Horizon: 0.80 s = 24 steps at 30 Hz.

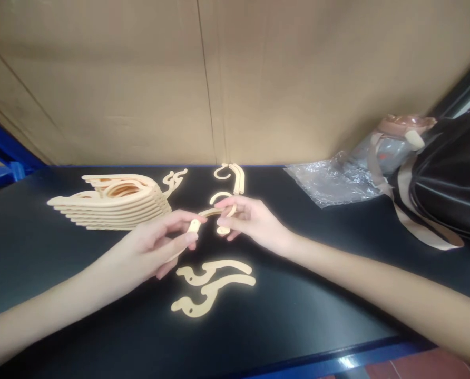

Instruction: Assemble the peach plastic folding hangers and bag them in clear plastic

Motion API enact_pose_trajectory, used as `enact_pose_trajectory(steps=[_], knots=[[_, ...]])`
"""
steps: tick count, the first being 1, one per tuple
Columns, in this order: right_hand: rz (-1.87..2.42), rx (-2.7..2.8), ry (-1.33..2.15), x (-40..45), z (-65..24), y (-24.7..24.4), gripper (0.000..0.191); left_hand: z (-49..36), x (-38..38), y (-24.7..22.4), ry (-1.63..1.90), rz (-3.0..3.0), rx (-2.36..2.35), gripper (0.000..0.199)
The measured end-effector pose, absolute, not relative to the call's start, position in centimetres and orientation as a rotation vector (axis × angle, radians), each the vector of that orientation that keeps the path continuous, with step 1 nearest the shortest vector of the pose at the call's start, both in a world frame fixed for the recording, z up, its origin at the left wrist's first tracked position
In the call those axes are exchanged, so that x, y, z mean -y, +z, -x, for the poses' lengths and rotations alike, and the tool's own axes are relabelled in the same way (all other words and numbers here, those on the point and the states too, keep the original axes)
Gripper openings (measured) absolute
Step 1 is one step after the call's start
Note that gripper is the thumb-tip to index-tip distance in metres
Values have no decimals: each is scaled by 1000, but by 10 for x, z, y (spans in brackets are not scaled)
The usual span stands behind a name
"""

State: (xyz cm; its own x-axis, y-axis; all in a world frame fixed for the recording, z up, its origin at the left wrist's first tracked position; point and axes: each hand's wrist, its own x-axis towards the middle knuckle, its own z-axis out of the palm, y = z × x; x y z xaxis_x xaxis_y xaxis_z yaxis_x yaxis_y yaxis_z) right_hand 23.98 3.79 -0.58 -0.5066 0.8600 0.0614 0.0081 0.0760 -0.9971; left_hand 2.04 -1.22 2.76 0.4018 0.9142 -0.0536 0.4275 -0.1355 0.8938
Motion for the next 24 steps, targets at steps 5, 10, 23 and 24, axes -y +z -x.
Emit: enact_pose_trajectory(steps=[5, 10, 23, 24], knots=[[842, 1730, 1458, -38, -240, -5, 27, -19, 14, 18, 665, -2273, -1244, 31], [863, 1734, 1441, -36, -240, -3, 20, -17, 13, 12, 647, -2552, -1244, 20], [787, 1743, 1482, -41, -242, -7, 15, -21, 13, 2, 739, -2740, -1147, 30], [787, 1730, 1497, -41, -243, -7, 15, -21, 13, 3, 755, -2735, -1123, 28]])
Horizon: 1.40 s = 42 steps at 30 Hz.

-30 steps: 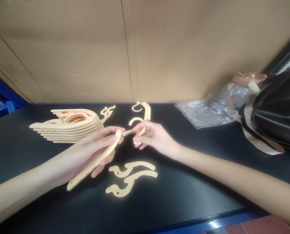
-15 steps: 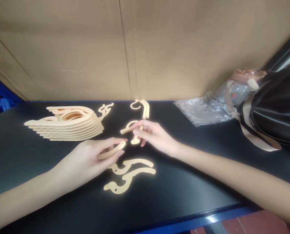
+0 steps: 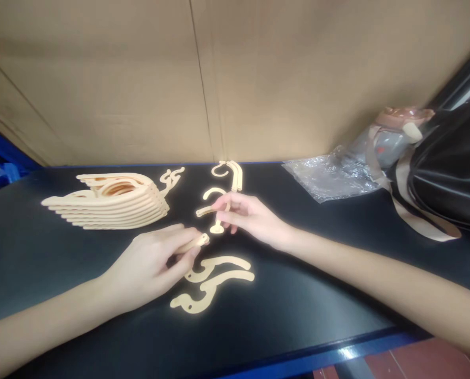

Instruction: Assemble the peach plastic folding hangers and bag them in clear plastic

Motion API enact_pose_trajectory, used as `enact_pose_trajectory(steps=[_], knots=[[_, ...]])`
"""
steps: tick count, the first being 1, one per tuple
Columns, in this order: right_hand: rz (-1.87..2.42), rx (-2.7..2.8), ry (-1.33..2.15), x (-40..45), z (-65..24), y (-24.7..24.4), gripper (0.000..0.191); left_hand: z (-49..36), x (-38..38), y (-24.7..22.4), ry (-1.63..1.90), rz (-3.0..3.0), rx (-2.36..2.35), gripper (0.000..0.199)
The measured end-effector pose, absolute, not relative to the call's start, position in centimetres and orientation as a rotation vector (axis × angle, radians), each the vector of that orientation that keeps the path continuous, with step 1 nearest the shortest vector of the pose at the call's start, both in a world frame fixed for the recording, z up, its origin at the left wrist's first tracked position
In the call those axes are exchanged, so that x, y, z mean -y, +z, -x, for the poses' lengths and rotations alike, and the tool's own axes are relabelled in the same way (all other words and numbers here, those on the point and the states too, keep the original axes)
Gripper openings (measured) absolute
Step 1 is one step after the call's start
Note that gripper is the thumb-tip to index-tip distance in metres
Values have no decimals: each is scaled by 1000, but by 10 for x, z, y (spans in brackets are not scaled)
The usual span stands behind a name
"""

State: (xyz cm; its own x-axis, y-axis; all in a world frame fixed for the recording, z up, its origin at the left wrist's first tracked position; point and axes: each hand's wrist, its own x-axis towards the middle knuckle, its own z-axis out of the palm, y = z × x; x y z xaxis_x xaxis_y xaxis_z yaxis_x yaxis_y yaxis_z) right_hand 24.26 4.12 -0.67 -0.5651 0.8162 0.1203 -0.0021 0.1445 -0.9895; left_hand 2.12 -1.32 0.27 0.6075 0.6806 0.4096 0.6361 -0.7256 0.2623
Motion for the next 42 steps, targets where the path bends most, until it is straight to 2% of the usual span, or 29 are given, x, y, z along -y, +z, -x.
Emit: enact_pose_trajectory(steps=[6, 10, 42], knots=[[750, 1621, 1629, -45, -245, -6, 26, -22, 16, 5, 728, -2724, -997, 21], [714, 1623, 1681, -46, -247, -6, 24, -21, 13, 5, 698, -2817, -890, 16], [716, 1723, 1679, -46, -249, -2, 21, -17, 6, -6, 704, -2906, -986, 30]])
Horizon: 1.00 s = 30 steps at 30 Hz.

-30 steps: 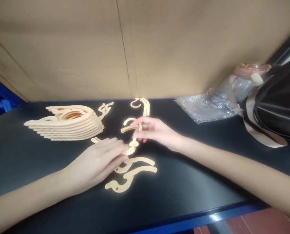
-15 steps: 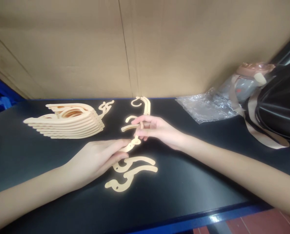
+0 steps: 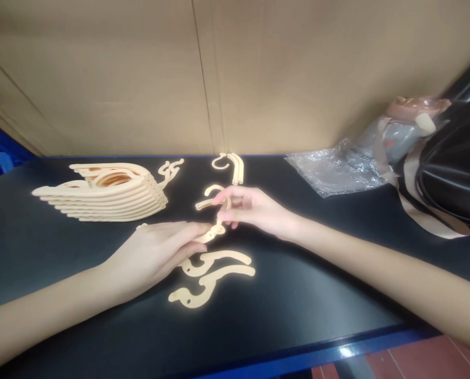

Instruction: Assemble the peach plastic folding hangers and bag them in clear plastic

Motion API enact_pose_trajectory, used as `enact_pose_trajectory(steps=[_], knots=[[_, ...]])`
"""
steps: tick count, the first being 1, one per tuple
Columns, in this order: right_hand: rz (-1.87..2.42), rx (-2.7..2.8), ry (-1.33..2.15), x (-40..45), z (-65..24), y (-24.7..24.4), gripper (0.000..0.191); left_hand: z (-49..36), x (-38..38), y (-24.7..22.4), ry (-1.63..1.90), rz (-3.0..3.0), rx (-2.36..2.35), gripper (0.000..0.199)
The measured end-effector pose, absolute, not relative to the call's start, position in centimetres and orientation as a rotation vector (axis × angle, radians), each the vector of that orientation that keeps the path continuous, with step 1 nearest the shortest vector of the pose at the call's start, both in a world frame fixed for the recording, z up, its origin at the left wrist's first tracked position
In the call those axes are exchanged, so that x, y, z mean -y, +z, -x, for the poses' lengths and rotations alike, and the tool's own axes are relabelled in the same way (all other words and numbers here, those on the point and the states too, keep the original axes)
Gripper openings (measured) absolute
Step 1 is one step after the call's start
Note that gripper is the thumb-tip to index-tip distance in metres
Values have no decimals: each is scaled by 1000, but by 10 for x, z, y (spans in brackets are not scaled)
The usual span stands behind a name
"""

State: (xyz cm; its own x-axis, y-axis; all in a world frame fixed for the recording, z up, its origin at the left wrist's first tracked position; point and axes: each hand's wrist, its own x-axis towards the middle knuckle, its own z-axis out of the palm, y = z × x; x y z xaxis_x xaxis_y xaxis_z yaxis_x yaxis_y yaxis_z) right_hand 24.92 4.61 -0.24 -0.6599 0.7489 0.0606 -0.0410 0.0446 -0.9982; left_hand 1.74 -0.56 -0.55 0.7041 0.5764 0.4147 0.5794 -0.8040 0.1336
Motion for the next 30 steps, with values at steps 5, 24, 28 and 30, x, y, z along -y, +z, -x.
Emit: enact_pose_trajectory(steps=[5, 24, 28, 30], knots=[[698, 1709, 1659, -45, -248, -3, 18, -17, 7, -7, -706, 2830, 984, 31], [764, 1769, 1485, -43, -248, -9, 18, -17, 6, -11, -632, 2784, 1024, 39], [776, 1780, 1467, -44, -248, -9, 19, -18, 8, -10, -615, 2773, 1108, 40], [778, 1792, 1456, -44, -248, -9, 20, -19, 9, -10, -628, 2758, 1171, 40]])
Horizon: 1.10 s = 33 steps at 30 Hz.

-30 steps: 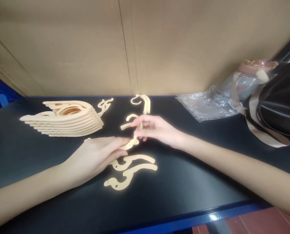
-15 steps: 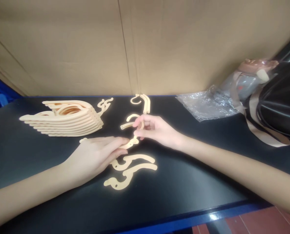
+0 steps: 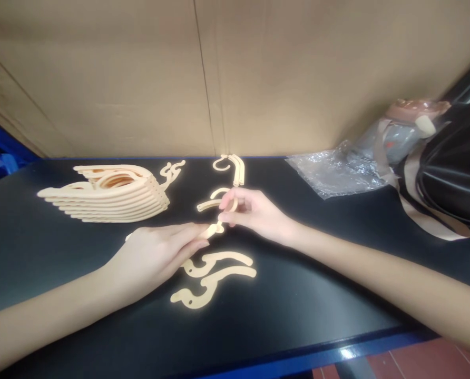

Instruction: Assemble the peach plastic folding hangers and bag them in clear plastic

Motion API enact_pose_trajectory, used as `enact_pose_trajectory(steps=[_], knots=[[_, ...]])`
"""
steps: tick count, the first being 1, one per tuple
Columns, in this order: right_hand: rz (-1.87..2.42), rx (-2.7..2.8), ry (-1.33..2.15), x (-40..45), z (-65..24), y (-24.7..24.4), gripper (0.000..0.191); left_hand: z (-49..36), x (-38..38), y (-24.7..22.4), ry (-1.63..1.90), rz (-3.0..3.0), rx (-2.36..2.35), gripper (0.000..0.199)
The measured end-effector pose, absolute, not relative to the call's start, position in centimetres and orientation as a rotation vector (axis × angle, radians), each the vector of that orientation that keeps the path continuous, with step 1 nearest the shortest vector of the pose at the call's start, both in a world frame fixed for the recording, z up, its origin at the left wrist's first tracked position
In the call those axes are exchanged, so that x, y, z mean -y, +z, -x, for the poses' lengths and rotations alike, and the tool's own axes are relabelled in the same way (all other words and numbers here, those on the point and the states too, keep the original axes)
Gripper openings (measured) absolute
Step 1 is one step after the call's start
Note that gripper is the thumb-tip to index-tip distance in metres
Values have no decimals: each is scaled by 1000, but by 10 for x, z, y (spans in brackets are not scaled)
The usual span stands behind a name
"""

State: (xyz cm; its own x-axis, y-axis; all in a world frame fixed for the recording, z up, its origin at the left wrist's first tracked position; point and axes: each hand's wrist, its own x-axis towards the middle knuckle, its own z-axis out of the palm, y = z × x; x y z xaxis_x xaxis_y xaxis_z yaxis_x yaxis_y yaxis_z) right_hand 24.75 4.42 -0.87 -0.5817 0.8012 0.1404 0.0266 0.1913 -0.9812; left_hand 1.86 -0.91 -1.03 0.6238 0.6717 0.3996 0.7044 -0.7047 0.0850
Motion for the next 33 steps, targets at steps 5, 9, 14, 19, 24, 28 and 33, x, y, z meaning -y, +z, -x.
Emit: enact_pose_trajectory(steps=[5, 9, 14, 19, 24, 28, 33], knots=[[773, 1813, 1407, -42, -246, -7, 20, -18, 12, -11, -667, 2744, 1260, 32], [763, 1873, 1335, -32, -244, -4, 33, -15, 13, -1, -622, 2862, 1420, 28], [944, 2013, 733, -26, -245, -3, 29, -16, 10, 16, -792, 3099, 1787, 26], [1012, 2341, 248, -33, -246, -7, 20, -17, 3, 18, -1182, 3294, 2162, 29], [1077, 2431, 128, -33, -245, -11, 30, -17, -2, 19, -1449, 3368, 2301, 22], [1049, 2455, 70, -34, -245, -15, 37, -15, -4, 20, -1614, 3298, 2479, 22], [1093, 2445, 165, -29, -244, -10, 39, -14, -5, 19, -1703, 3162, 2665, 20]])
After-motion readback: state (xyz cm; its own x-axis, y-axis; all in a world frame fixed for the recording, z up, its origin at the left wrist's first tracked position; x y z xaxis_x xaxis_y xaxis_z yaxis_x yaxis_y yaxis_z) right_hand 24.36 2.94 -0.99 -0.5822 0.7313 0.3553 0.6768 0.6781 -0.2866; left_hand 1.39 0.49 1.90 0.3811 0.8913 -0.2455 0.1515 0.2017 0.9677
